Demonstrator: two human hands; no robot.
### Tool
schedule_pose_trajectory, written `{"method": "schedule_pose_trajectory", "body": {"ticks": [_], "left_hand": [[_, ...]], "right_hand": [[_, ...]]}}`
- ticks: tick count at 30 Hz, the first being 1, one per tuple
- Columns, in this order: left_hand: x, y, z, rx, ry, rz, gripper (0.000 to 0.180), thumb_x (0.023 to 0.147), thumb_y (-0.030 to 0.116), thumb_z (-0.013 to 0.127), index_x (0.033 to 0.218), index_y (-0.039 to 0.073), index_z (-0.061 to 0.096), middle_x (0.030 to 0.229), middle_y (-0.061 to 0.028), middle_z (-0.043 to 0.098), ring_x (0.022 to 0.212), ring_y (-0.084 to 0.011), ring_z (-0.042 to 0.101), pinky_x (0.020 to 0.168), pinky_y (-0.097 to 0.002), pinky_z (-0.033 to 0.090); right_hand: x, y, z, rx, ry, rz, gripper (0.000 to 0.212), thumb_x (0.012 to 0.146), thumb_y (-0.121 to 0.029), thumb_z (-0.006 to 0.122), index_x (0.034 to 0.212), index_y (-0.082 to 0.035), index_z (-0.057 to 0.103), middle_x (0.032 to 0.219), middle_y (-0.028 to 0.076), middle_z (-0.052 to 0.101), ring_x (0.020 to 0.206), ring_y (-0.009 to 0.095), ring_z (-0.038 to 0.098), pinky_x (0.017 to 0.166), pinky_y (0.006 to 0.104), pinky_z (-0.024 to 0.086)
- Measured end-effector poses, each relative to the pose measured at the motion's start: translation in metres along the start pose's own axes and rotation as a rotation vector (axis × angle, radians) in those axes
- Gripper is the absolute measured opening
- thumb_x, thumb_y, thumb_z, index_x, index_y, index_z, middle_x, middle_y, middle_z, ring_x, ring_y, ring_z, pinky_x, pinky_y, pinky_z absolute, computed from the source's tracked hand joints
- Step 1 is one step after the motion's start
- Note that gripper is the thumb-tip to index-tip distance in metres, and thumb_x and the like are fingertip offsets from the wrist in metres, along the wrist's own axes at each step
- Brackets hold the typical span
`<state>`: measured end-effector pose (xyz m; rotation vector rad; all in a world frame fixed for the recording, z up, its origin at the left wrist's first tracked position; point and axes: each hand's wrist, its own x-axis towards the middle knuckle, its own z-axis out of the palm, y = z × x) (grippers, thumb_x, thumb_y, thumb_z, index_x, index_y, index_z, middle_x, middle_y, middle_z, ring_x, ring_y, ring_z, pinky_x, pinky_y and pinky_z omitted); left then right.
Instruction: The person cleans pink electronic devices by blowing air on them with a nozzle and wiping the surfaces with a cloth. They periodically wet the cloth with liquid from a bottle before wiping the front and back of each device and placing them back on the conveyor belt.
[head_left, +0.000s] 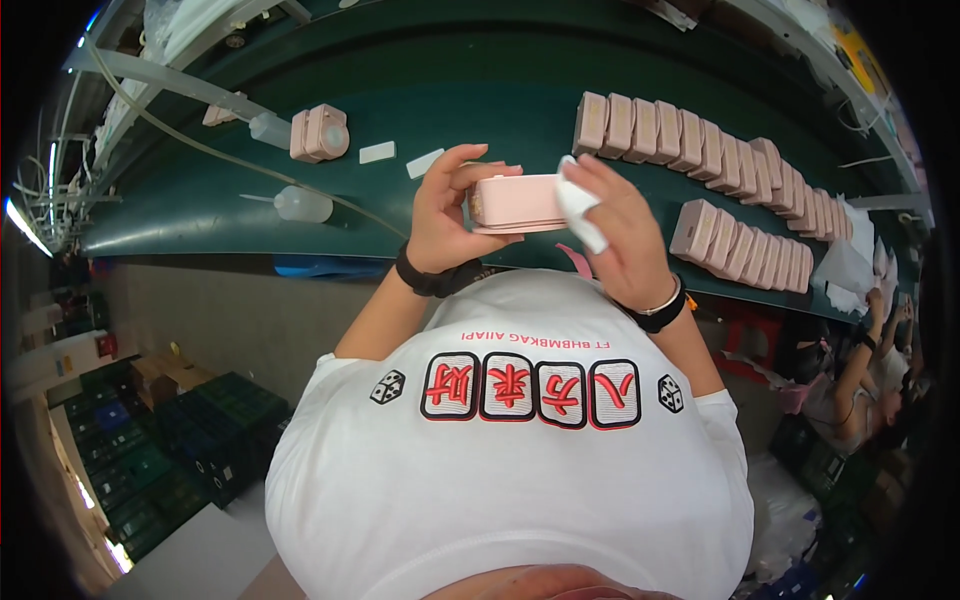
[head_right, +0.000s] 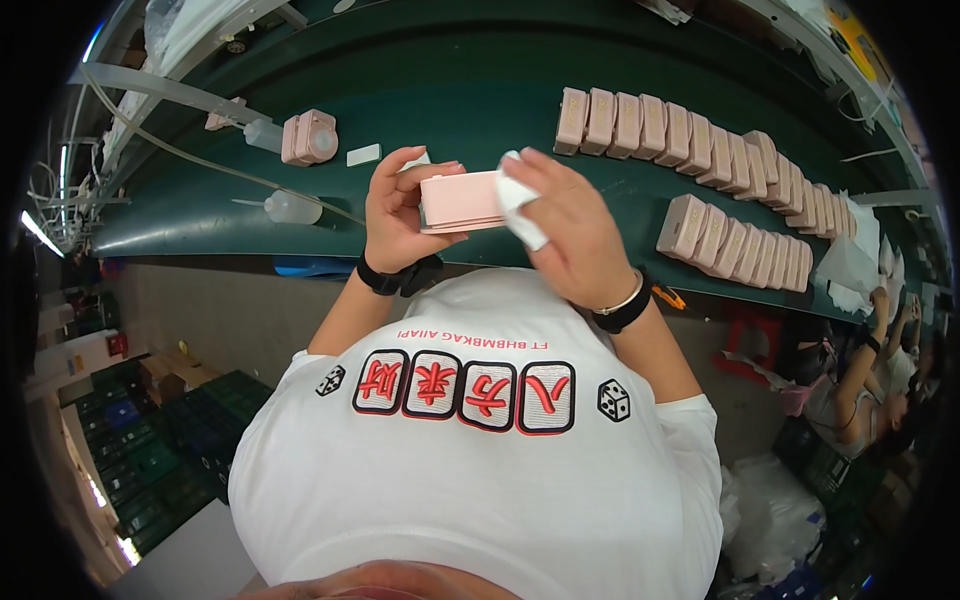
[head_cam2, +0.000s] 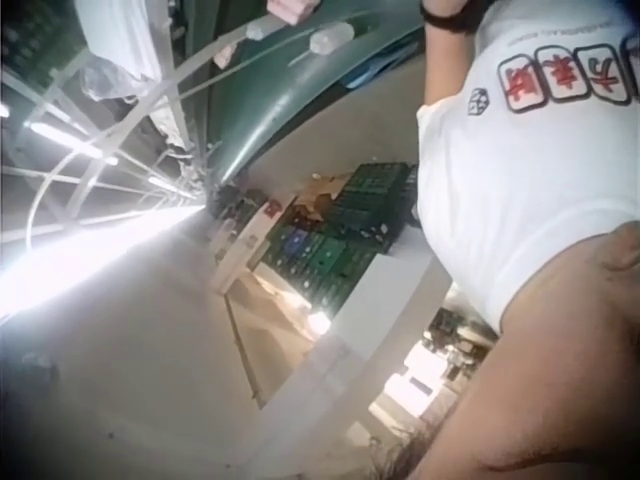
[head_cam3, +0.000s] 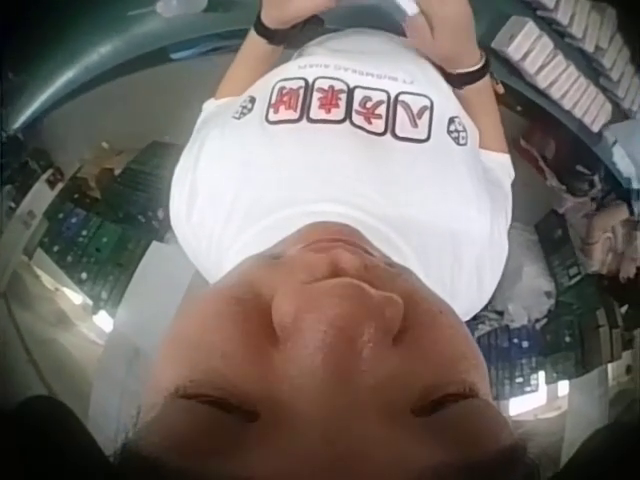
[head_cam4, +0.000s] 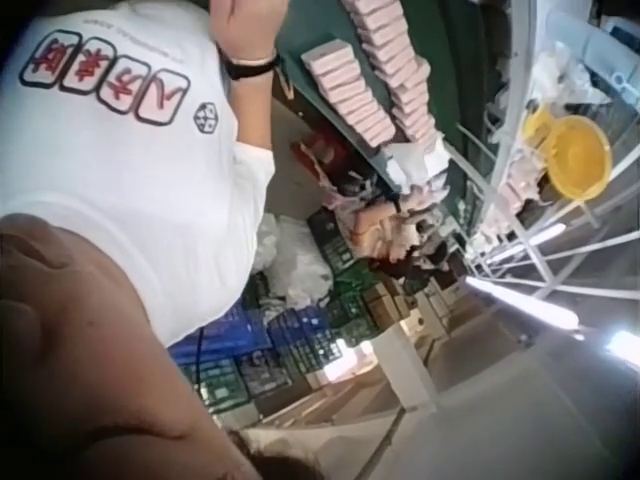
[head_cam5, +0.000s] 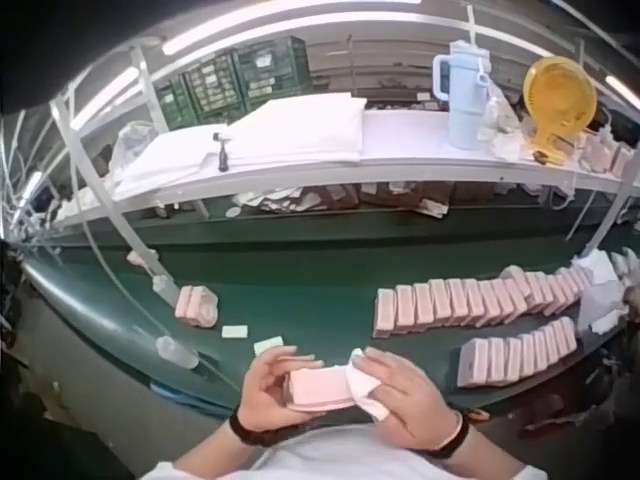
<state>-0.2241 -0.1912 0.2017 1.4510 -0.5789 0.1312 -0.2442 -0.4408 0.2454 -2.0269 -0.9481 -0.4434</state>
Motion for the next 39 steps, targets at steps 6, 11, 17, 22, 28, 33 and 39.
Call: {"method": "schedule_pose_trajectory", "body": {"ticks": [6,11,17,22,28,33,39], "left_hand": [[-0.014,0.021,0.041,0.093,-0.037,-0.097,0.095,0.057,0.001,0.09,0.136,0.006,0.038,0.115,-0.0132,0.067,0.105,-0.02,0.065,0.093,-0.0299,0.048],[-0.021,0.019,0.055,0.004,0.021,-0.087,0.099,0.057,0.001,0.091,0.138,0.006,0.034,0.115,-0.0147,0.066,0.104,-0.0209,0.065,0.091,-0.0299,0.05],[-0.017,0.025,0.058,-0.15,0.147,-0.034,0.105,0.054,0.0,0.092,0.139,0.006,0.031,0.118,-0.0166,0.065,0.106,-0.0235,0.066,0.093,-0.0341,0.051],[-0.005,0.034,0.047,-0.022,0.056,0.129,0.106,0.053,0.001,0.092,0.139,0.006,0.031,0.118,-0.0184,0.066,0.11,-0.0277,0.065,0.096,-0.0375,0.051],[-0.007,0.032,0.052,-0.022,-0.01,0.154,0.109,0.054,0.002,0.093,0.142,0.006,0.029,0.116,-0.0188,0.067,0.114,-0.0298,0.064,0.097,-0.0385,0.051],[-0.007,0.031,0.055,-0.04,-0.036,0.135,0.11,0.054,0.002,0.093,0.143,0.006,0.029,0.116,-0.0189,0.067,0.112,-0.0282,0.065,0.096,-0.0377,0.051],[-0.01,0.037,0.063,-0.042,-0.043,0.042,0.11,0.054,-0.001,0.091,0.143,0.006,0.026,0.117,-0.0198,0.066,0.11,-0.0262,0.065,0.096,-0.0365,0.051]], "right_hand": [[-0.008,-0.014,-0.001,-0.031,-0.25,-0.127,0.03,0.086,-0.014,0.057,0.113,-0.005,0.066,0.138,0.015,0.055,0.133,0.035,0.047,0.111,0.0474,0.032],[-0.015,-0.011,-0.011,0.033,-0.25,-0.196,0.028,0.085,-0.014,0.056,0.11,-0.007,0.067,0.137,0.011,0.057,0.133,0.033,0.048,0.112,0.0467,0.031],[-0.05,0.02,-0.036,-0.037,-0.113,-0.092,0.029,0.088,-0.015,0.055,0.112,-0.003,0.065,0.133,0.018,0.058,0.129,0.037,0.05,0.11,0.0453,0.035],[-0.079,0.03,-0.026,0.257,0.271,0.064,0.036,0.098,-0.024,0.046,0.116,0.003,0.061,0.129,0.027,0.058,0.123,0.039,0.055,0.105,0.0437,0.04],[-0.078,0.026,-0.03,0.411,0.524,0.172,0.052,0.103,-0.039,0.037,0.122,0.004,0.058,0.127,0.03,0.057,0.119,0.033,0.058,0.102,0.0422,0.043],[-0.061,0.007,-0.041,0.298,0.334,0.047,0.053,0.102,-0.043,0.039,0.12,0.003,0.059,0.13,0.028,0.057,0.12,0.038,0.057,0.103,0.0438,0.042],[-0.029,-0.014,-0.035,-0.071,-0.138,-0.258,0.052,0.096,-0.047,0.049,0.111,0.002,0.064,0.134,0.021,0.057,0.127,0.04,0.052,0.107,0.0462,0.037]]}}
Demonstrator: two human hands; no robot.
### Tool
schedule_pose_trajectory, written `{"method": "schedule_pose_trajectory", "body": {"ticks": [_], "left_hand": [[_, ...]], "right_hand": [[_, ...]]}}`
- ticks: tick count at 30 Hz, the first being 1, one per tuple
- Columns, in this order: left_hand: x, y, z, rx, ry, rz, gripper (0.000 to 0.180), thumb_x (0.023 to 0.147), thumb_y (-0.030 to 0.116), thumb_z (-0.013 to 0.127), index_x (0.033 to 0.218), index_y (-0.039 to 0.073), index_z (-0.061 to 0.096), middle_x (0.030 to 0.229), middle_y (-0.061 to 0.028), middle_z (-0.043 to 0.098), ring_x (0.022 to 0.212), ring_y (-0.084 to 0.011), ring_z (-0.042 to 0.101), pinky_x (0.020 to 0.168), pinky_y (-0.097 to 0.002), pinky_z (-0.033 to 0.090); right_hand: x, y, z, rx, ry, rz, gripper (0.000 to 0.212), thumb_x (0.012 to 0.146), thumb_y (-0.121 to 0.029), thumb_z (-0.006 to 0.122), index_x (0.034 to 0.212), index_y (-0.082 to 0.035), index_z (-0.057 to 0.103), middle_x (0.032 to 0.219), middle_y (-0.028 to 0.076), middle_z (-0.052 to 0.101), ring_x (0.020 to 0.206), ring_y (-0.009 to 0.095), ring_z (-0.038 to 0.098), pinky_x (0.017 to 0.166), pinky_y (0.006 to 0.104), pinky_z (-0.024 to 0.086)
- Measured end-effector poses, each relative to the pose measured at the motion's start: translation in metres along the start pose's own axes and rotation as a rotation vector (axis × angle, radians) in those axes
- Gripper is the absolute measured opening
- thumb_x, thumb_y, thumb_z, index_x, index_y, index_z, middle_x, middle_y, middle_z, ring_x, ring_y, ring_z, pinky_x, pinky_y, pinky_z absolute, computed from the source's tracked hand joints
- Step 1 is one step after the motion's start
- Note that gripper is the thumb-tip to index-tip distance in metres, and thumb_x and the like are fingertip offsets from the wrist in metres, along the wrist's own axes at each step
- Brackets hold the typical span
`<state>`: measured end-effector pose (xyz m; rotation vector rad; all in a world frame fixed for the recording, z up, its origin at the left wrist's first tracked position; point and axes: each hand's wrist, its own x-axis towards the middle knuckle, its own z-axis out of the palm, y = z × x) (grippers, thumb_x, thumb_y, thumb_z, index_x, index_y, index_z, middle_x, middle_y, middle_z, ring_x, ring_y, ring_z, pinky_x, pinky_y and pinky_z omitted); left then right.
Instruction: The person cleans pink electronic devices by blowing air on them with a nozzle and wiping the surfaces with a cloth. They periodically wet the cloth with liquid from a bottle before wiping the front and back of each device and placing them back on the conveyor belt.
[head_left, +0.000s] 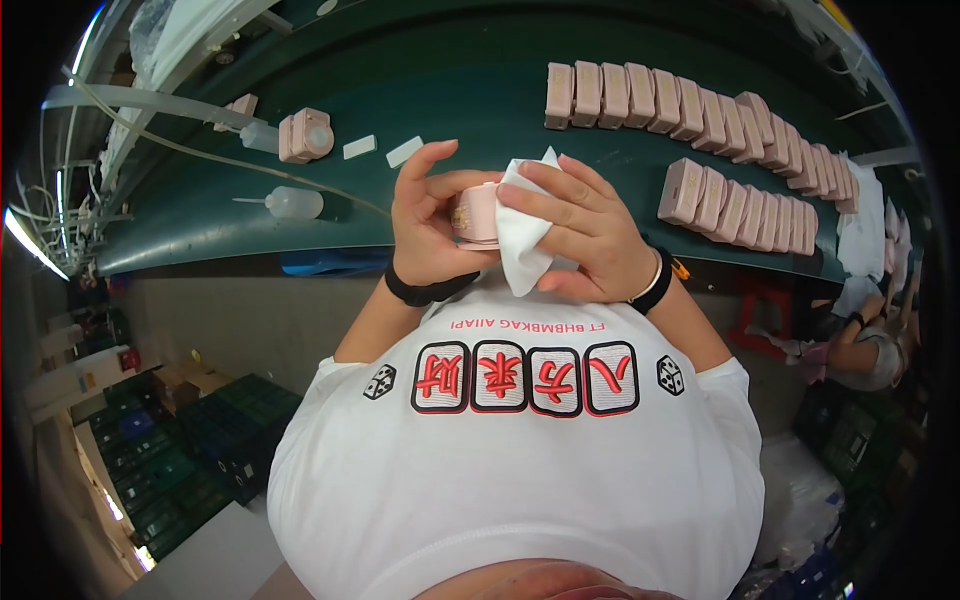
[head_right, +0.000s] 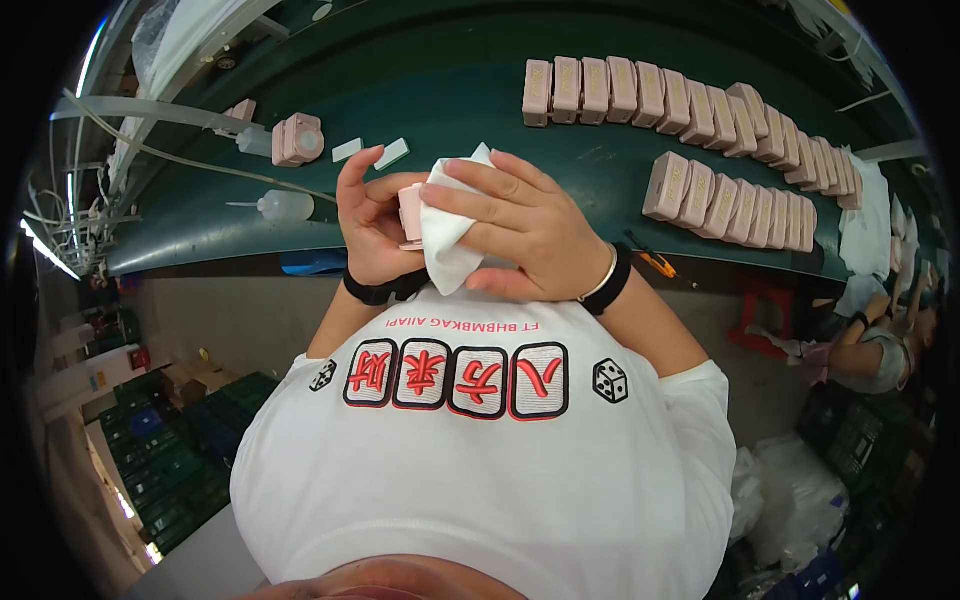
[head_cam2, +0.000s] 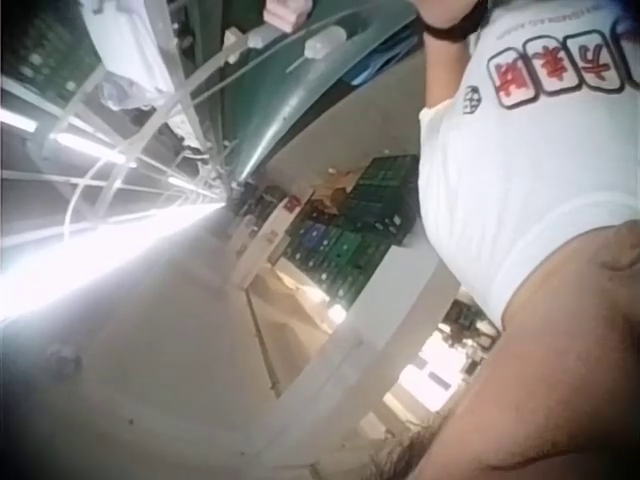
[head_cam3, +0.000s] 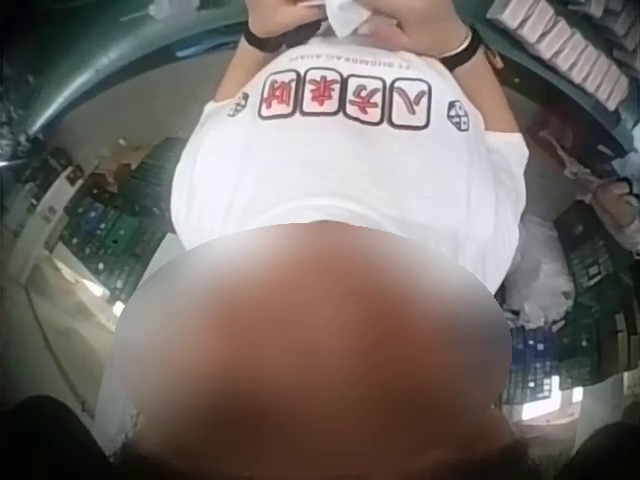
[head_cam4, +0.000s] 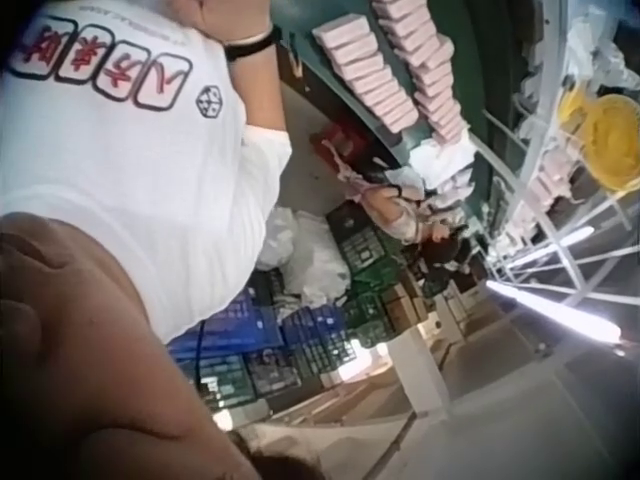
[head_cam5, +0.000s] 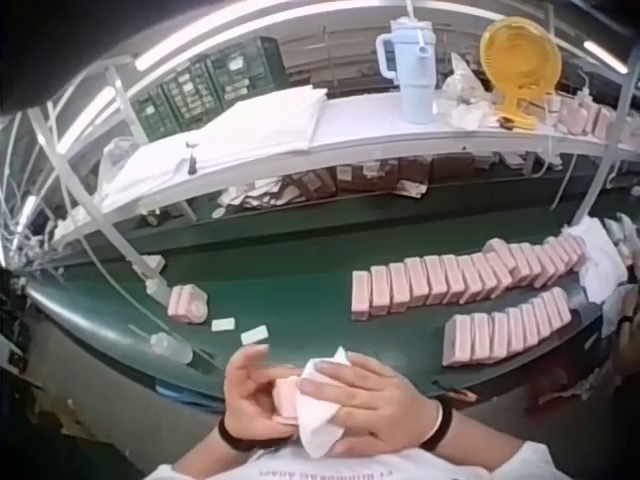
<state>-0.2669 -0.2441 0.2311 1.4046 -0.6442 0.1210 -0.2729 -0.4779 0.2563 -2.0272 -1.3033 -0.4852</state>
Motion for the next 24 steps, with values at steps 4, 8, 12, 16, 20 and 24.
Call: {"method": "schedule_pose_trajectory", "body": {"ticks": [4,8,12,16,20,24], "left_hand": [[0.001,-0.004,-0.009,-0.077,0.067,-0.016,0.109,0.055,-0.003,0.089,0.143,0.006,0.025,0.118,-0.0199,0.065,0.11,-0.0271,0.065,0.097,-0.0375,0.051],[0.006,0.0,-0.019,-0.013,0.044,0.023,0.111,0.057,-0.004,0.088,0.145,0.006,0.022,0.12,-0.0189,0.065,0.114,-0.0302,0.063,0.101,-0.0416,0.049],[0.003,-0.004,-0.018,-0.001,0.018,0.04,0.111,0.058,-0.003,0.088,0.146,0.006,0.021,0.121,-0.0184,0.064,0.116,-0.0318,0.062,0.103,-0.0439,0.048],[0.003,-0.004,-0.016,-0.024,0.007,0.031,0.11,0.058,-0.003,0.088,0.146,0.006,0.022,0.121,-0.0181,0.064,0.116,-0.0314,0.062,0.103,-0.0434,0.048],[0.0,-0.001,-0.011,-0.045,0.032,-0.02,0.107,0.057,-0.004,0.088,0.143,0.006,0.026,0.118,-0.0183,0.065,0.113,-0.0298,0.063,0.1,-0.0401,0.049],[-0.009,0.001,-0.008,-0.035,0.019,-0.115,0.106,0.055,-0.006,0.087,0.142,0.006,0.027,0.117,-0.018,0.066,0.11,-0.0283,0.064,0.098,-0.0382,0.05]], "right_hand": [[-0.031,0.019,0.003,0.023,0.084,0.139,0.052,0.096,-0.046,0.05,0.112,0.002,0.064,0.133,0.022,0.057,0.128,0.036,0.051,0.107,0.045,0.037],[-0.05,0.017,0.005,0.153,0.256,0.369,0.041,0.094,-0.038,0.056,0.109,-0.001,0.064,0.13,0.02,0.059,0.127,0.037,0.051,0.104,0.0462,0.039],[-0.055,0.021,0.005,0.226,0.512,0.408,0.052,0.096,-0.043,0.048,0.112,0.004,0.062,0.13,0.023,0.058,0.128,0.038,0.051,0.106,0.0438,0.037],[-0.045,0.019,0.004,0.153,0.452,0.347,0.054,0.096,-0.044,0.048,0.115,0.005,0.062,0.13,0.023,0.058,0.129,0.038,0.049,0.106,0.0444,0.036],[-0.03,0.009,0.008,0.223,0.342,0.27,0.055,0.096,-0.046,0.048,0.116,0.003,0.062,0.133,0.022,0.057,0.131,0.038,0.047,0.107,0.0458,0.035],[0.003,-0.005,0.007,0.093,0.05,0.102,0.052,0.094,-0.047,0.053,0.115,-0.001,0.062,0.136,0.019,0.055,0.131,0.04,0.046,0.107,0.0469,0.035]]}}
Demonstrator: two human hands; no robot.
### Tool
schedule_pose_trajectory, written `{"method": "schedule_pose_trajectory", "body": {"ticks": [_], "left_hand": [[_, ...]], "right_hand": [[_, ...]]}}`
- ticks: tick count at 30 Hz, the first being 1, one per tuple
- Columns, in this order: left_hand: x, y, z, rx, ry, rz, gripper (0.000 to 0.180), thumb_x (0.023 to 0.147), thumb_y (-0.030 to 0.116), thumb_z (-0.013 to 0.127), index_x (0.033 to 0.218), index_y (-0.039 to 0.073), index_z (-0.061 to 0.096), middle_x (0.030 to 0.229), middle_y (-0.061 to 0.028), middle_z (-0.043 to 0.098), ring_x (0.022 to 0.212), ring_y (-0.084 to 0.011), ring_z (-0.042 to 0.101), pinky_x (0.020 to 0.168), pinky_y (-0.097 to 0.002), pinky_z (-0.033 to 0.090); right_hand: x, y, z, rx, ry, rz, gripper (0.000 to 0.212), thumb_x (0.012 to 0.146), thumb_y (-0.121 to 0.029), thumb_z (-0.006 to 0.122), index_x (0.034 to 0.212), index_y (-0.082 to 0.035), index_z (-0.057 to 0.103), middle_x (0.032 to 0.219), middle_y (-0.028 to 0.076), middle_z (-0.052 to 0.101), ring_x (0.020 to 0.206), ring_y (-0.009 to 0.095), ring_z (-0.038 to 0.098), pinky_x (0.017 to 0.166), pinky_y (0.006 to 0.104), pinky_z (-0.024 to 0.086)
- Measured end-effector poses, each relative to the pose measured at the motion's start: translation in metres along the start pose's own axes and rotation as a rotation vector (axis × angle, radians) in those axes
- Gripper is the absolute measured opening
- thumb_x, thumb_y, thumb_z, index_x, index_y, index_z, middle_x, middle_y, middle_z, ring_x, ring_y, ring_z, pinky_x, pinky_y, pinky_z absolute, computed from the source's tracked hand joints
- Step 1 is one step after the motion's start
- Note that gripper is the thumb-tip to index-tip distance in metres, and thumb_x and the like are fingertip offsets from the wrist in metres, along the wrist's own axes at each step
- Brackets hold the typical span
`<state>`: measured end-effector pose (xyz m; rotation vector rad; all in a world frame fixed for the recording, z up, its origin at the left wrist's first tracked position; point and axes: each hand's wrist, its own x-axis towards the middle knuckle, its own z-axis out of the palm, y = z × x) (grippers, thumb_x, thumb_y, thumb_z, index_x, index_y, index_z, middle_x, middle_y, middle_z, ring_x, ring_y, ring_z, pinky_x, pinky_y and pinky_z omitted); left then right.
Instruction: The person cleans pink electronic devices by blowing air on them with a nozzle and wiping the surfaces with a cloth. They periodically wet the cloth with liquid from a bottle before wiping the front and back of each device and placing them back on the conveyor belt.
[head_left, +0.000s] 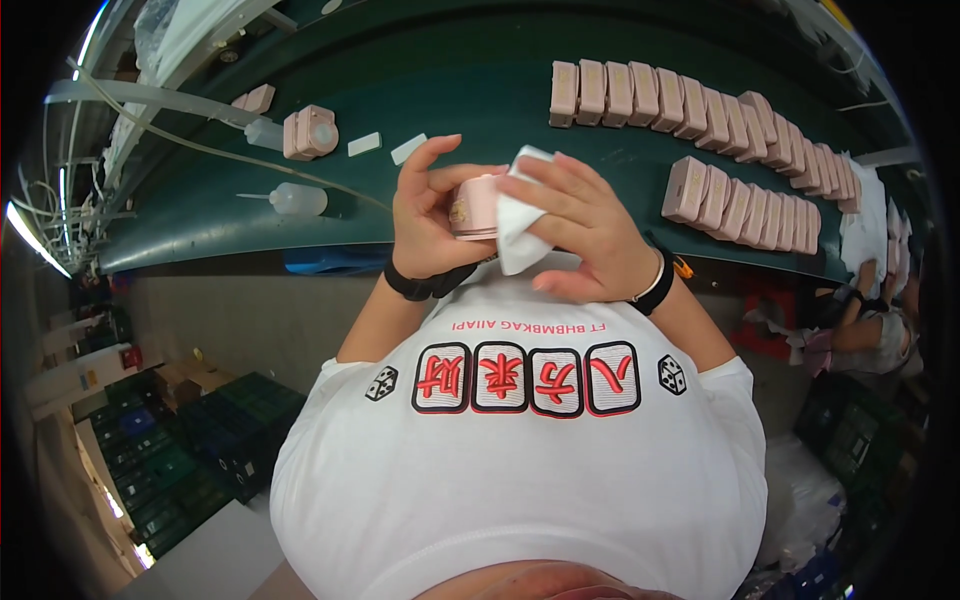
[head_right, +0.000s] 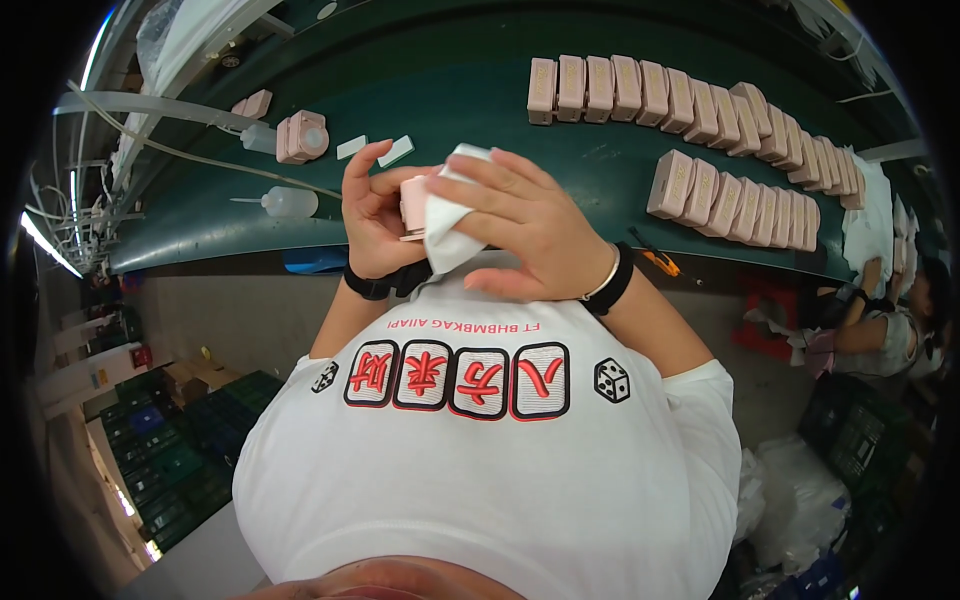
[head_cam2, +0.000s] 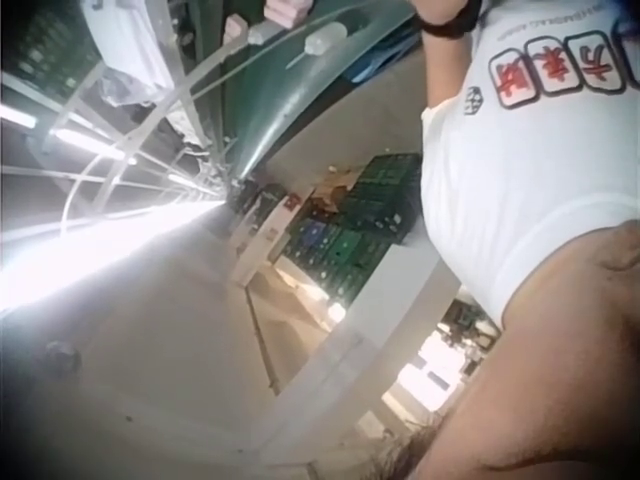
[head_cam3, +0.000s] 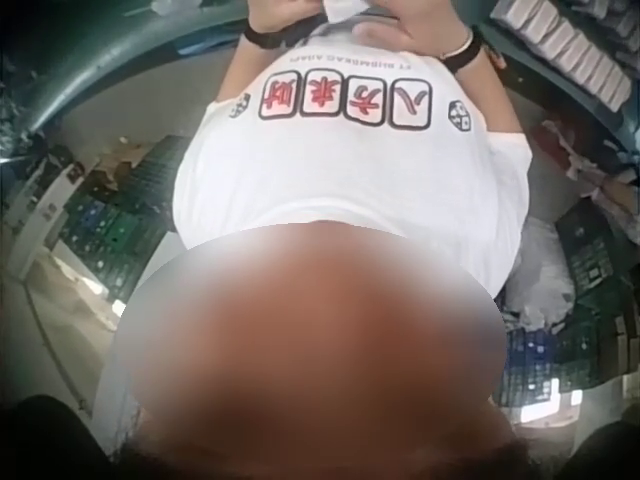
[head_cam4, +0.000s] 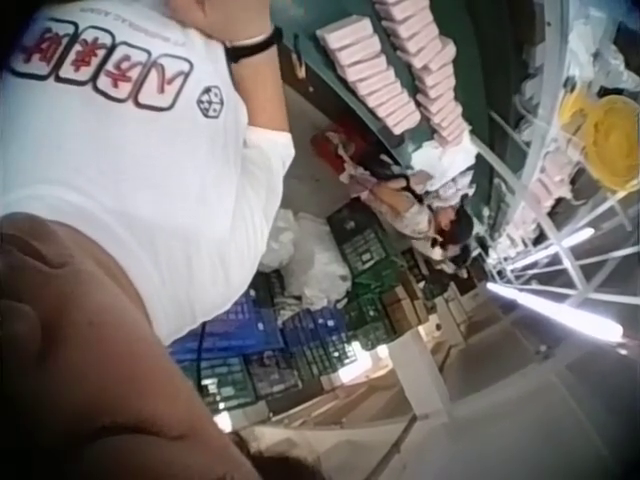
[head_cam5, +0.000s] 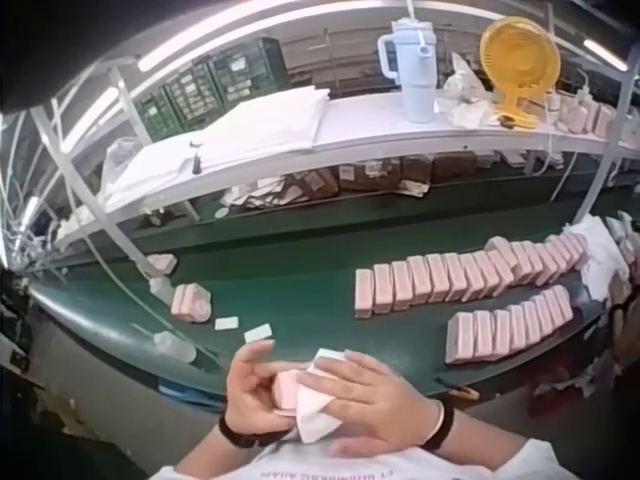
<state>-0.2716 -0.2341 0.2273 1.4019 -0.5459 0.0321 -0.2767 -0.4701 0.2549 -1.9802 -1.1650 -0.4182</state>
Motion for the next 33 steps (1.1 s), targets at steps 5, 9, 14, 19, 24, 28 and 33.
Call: {"method": "schedule_pose_trajectory", "body": {"ticks": [5,9,14,19,24,28,33], "left_hand": [[-0.004,-0.001,0.001,-0.19,0.092,-0.069,0.097,0.06,-0.003,0.085,0.14,0.005,0.031,0.117,-0.0168,0.065,0.107,-0.026,0.065,0.096,-0.0381,0.051],[0.001,-0.013,-0.012,-0.458,0.244,-0.204,0.071,0.079,0.017,0.077,0.138,0.006,0.04,0.119,-0.0153,0.065,0.108,-0.0264,0.065,0.094,-0.0391,0.053],[0.007,-0.018,-0.012,-1.004,0.306,-0.563,0.053,0.094,0.037,0.059,0.135,0.006,0.047,0.12,-0.014,0.065,0.106,-0.0269,0.066,0.091,-0.0402,0.055],[0.003,-0.03,-0.01,-1.256,0.131,-0.693,0.054,0.098,0.048,0.048,0.129,0.006,0.054,0.112,-0.0142,0.067,0.101,-0.0245,0.067,0.076,-0.0344,0.06],[-0.005,-0.035,-0.007,-1.273,0.002,-0.67,0.056,0.097,0.05,0.05,0.132,0.006,0.053,0.115,-0.0134,0.066,0.102,-0.0264,0.067,0.081,-0.0378,0.059],[-0.012,-0.032,0.0,-1.232,0.128,-0.612,0.058,0.096,0.051,0.052,0.133,0.007,0.052,0.12,-0.0138,0.064,0.105,-0.0284,0.065,0.086,-0.0418,0.057],[-0.006,-0.025,0.004,-1.018,0.27,-0.56,0.058,0.095,0.05,0.056,0.134,0.007,0.05,0.121,-0.0144,0.061,0.108,-0.0279,0.062,0.085,-0.0408,0.057]], "right_hand": [[0.011,0.002,0.003,0.1,-0.06,-0.027,0.042,0.092,-0.038,0.062,0.115,-0.003,0.063,0.137,0.018,0.055,0.13,0.039,0.048,0.104,0.0445,0.04],[-0.015,0.022,0.013,0.425,0.227,0.226,0.027,0.094,-0.017,0.06,0.116,-0.002,0.062,0.13,0.018,0.06,0.12,0.029,0.058,0.098,0.0367,0.046],[-0.031,0.03,0.03,0.832,0.528,0.682,0.024,0.096,-0.003,0.05,0.117,0.0,0.061,0.121,0.015,0.066,0.106,0.017,0.063,0.093,0.0294,0.048],[-0.007,0.032,0.021,0.793,0.676,0.591,0.022,0.097,-0.009,0.054,0.115,0.0,0.063,0.116,0.012,0.068,0.098,0.013,0.063,0.086,0.0261,0.05],[0.015,0.029,0.023,0.608,0.35,0.351,0.03,0.101,-0.021,0.052,0.122,-0.001,0.06,0.127,0.015,0.062,0.114,0.022,0.059,0.096,0.0322,0.046],[0.029,0.012,0.035,0.233,0.228,0.141,0.034,0.102,-0.029,0.05,0.121,-0.003,0.061,0.134,0.015,0.057,0.126,0.029,0.053,0.101,0.0351,0.044],[0.031,-0.006,0.036,0.029,0.02,-0.075,0.027,0.094,-0.027,0.06,0.11,-0.005,0.063,0.135,0.014,0.057,0.13,0.032,0.048,0.103,0.038,0.043]]}}
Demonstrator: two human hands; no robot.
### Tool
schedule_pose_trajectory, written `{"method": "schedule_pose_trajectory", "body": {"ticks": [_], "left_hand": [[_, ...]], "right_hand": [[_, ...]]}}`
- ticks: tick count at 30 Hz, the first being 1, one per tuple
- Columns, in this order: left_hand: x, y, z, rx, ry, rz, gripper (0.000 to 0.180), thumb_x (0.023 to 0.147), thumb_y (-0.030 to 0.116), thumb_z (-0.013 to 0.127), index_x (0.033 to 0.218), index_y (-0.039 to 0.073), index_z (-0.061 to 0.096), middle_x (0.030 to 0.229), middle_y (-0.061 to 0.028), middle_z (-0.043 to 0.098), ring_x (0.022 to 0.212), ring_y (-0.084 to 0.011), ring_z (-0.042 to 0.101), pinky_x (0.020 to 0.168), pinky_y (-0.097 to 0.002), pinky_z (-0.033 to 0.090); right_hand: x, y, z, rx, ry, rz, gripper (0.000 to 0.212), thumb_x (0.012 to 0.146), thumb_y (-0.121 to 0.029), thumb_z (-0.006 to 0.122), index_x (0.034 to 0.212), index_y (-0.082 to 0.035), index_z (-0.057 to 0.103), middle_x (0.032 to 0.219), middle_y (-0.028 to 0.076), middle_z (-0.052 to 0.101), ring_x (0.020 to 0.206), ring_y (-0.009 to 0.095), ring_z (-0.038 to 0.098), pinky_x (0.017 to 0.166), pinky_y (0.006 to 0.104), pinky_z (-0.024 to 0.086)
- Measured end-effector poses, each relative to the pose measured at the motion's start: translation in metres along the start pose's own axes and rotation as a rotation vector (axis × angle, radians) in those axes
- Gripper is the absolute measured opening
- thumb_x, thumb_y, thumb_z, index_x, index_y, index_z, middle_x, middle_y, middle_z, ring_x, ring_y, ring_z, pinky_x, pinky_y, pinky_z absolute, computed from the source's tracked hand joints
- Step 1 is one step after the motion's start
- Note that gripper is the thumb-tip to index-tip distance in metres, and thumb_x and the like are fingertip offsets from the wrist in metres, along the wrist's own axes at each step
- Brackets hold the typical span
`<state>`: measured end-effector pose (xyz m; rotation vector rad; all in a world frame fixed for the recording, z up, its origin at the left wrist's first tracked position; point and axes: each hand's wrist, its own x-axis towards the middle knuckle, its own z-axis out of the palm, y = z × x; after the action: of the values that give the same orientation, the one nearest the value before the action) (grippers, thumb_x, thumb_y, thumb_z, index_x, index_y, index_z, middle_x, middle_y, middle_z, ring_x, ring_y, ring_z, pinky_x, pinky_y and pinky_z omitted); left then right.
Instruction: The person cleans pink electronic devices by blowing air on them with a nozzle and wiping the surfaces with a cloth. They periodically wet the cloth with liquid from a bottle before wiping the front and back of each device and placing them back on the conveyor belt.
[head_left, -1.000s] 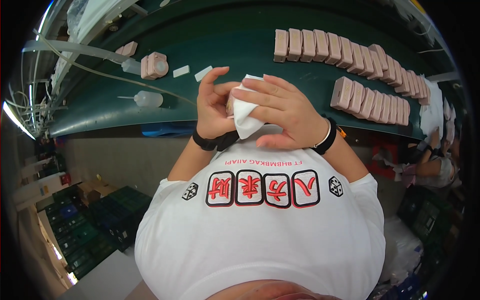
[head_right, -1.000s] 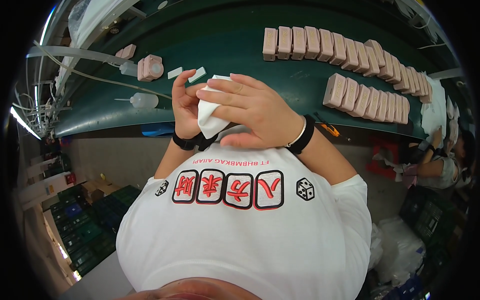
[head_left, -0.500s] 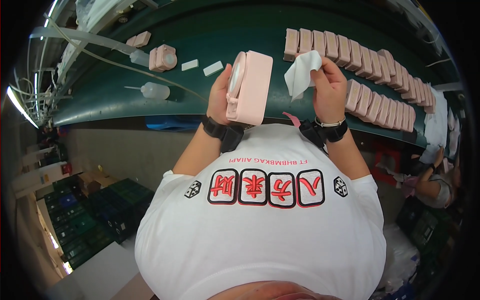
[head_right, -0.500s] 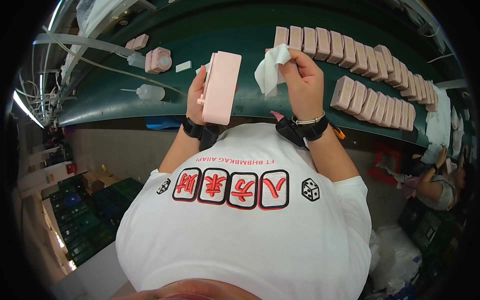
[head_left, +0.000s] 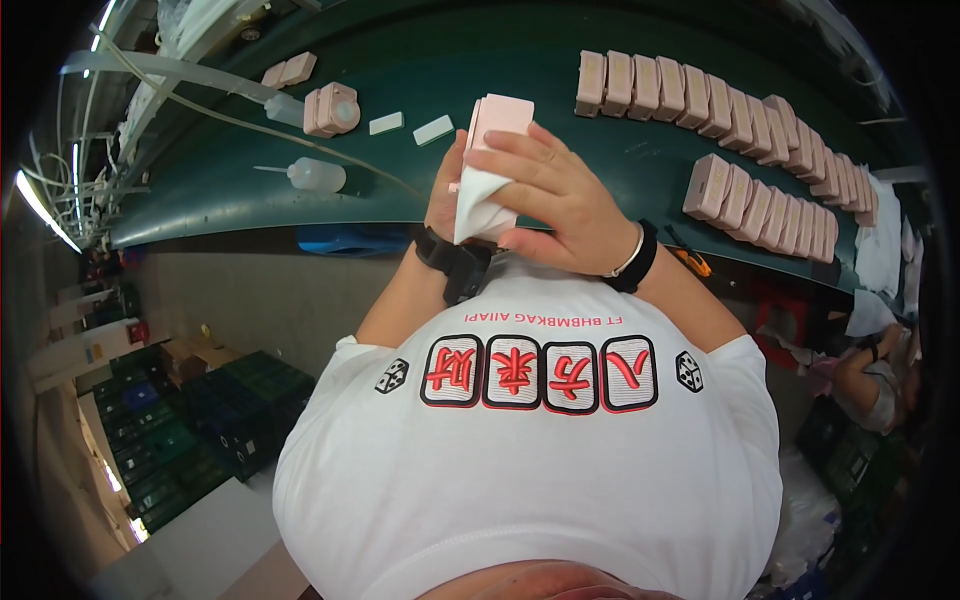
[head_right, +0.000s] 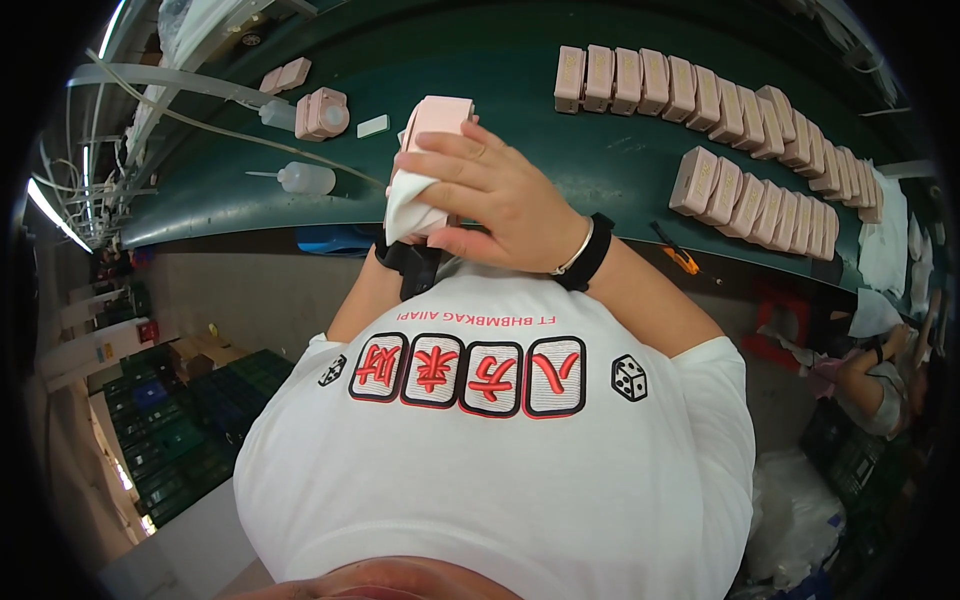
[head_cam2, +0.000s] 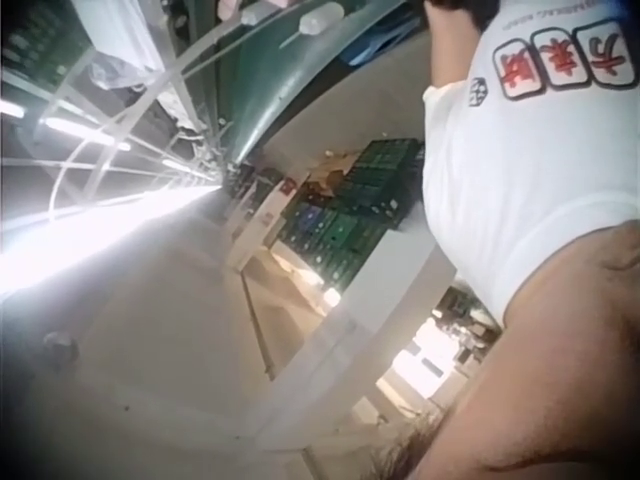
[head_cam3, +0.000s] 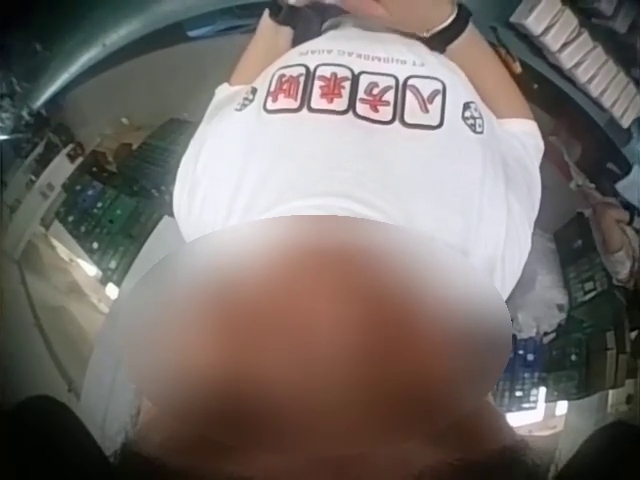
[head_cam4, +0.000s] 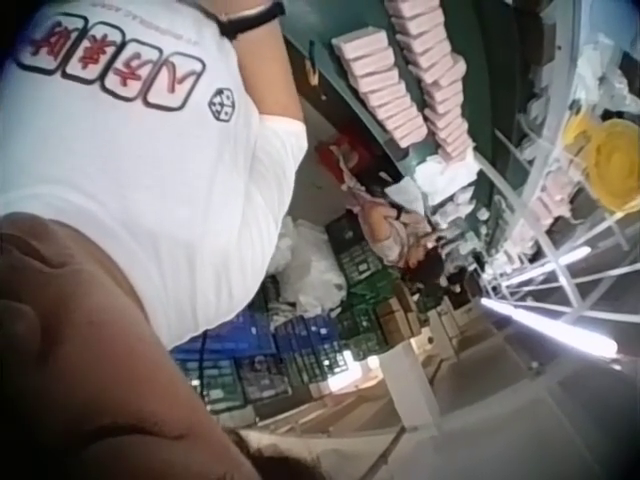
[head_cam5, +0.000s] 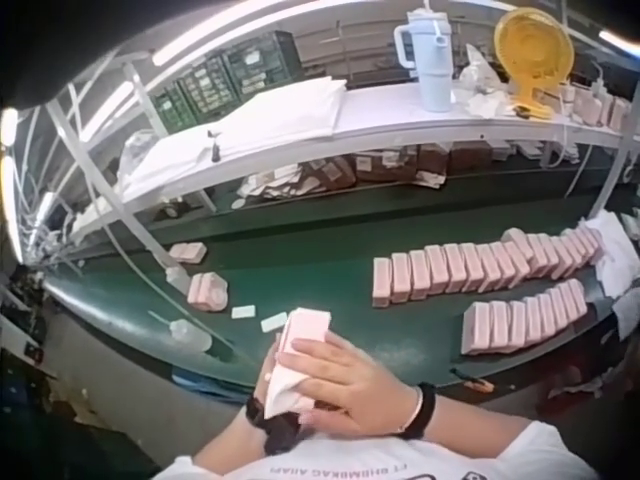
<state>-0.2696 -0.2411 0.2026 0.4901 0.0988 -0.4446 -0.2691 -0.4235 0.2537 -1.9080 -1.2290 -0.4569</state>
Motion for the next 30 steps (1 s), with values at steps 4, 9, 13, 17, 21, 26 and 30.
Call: {"method": "schedule_pose_trajectory", "body": {"ticks": [4,9,13,17,21,26,30], "left_hand": [[0.012,0.002,-0.015,-0.42,0.077,-0.155,0.056,0.094,0.046,0.058,0.132,0.005,0.049,0.126,-0.0142,0.055,0.106,-0.0254,0.058,0.084,-0.0384,0.057],[0.011,0.011,-0.014,-0.929,-0.231,-0.447,0.053,0.093,0.041,0.059,0.129,0.003,0.05,0.129,-0.0136,0.051,0.104,-0.0238,0.056,0.083,-0.0358,0.055],[0.008,0.009,0.004,-1.069,-0.183,-0.361,0.051,0.092,0.036,0.059,0.131,0.003,0.049,0.135,-0.0132,0.046,0.113,-0.025,0.053,0.088,-0.0409,0.053],[0.008,-0.001,0.009,-0.736,0.082,-0.23,0.053,0.092,0.037,0.058,0.133,0.006,0.047,0.142,-0.0136,0.041,0.123,-0.0264,0.049,0.096,-0.0472,0.049],[0.005,-0.009,0.003,-0.426,0.022,-0.231,0.058,0.095,0.043,0.053,0.141,0.01,0.041,0.15,-0.0145,0.033,0.133,-0.0291,0.042,0.108,-0.0539,0.036],[-0.005,-0.008,0.012,-0.078,-0.151,-0.134,0.07,0.095,0.058,0.045,0.148,0.014,0.034,0.154,-0.0148,0.03,0.139,-0.0324,0.034,0.115,-0.0568,0.026],[0.006,-0.007,0.005,-0.108,-0.11,-0.134,0.078,0.093,0.065,0.043,0.151,0.015,0.029,0.154,-0.0145,0.03,0.142,-0.0335,0.031,0.115,-0.0557,0.026]], "right_hand": [[-0.002,-0.015,0.016,0.009,0.001,-0.156,0.02,0.088,-0.02,0.066,0.103,-0.007,0.064,0.126,0.013,0.062,0.122,0.032,0.056,0.099,0.0388,0.046],[-0.01,-0.01,0.009,0.17,0.156,-0.168,0.017,0.084,-0.003,0.064,0.1,-0.005,0.063,0.113,0.017,0.067,0.104,0.032,0.066,0.092,0.0366,0.05],[-0.03,0.016,0.005,0.266,0.505,0.342,0.026,0.081,0.005,0.061,0.107,0.001,0.061,0.116,0.022,0.064,0.101,0.031,0.066,0.089,0.035,0.051],[-0.032,0.028,0.008,0.297,0.592,0.525,0.035,0.084,0.0,0.061,0.119,0.003,0.057,0.129,0.022,0.058,0.11,0.032,0.062,0.093,0.0351,0.048],[-0.003,0.029,-0.002,0.09,0.321,0.239,0.045,0.093,-0.027,0.061,0.129,0.0,0.053,0.144,0.021,0.045,0.127,0.034,0.05,0.106,0.0403,0.04],[0.012,0.025,0.016,-0.243,-0.001,0.106,0.067,0.093,-0.057,0.051,0.131,-0.002,0.053,0.151,0.018,0.037,0.14,0.034,0.034,0.115,0.0448,0.027],[-0.005,0.03,0.022,-0.285,-0.077,0.126,0.084,0.084,-0.073,0.042,0.126,-0.002,0.055,0.155,0.016,0.03,0.146,0.033,0.025,0.118,0.0482,0.02]]}}
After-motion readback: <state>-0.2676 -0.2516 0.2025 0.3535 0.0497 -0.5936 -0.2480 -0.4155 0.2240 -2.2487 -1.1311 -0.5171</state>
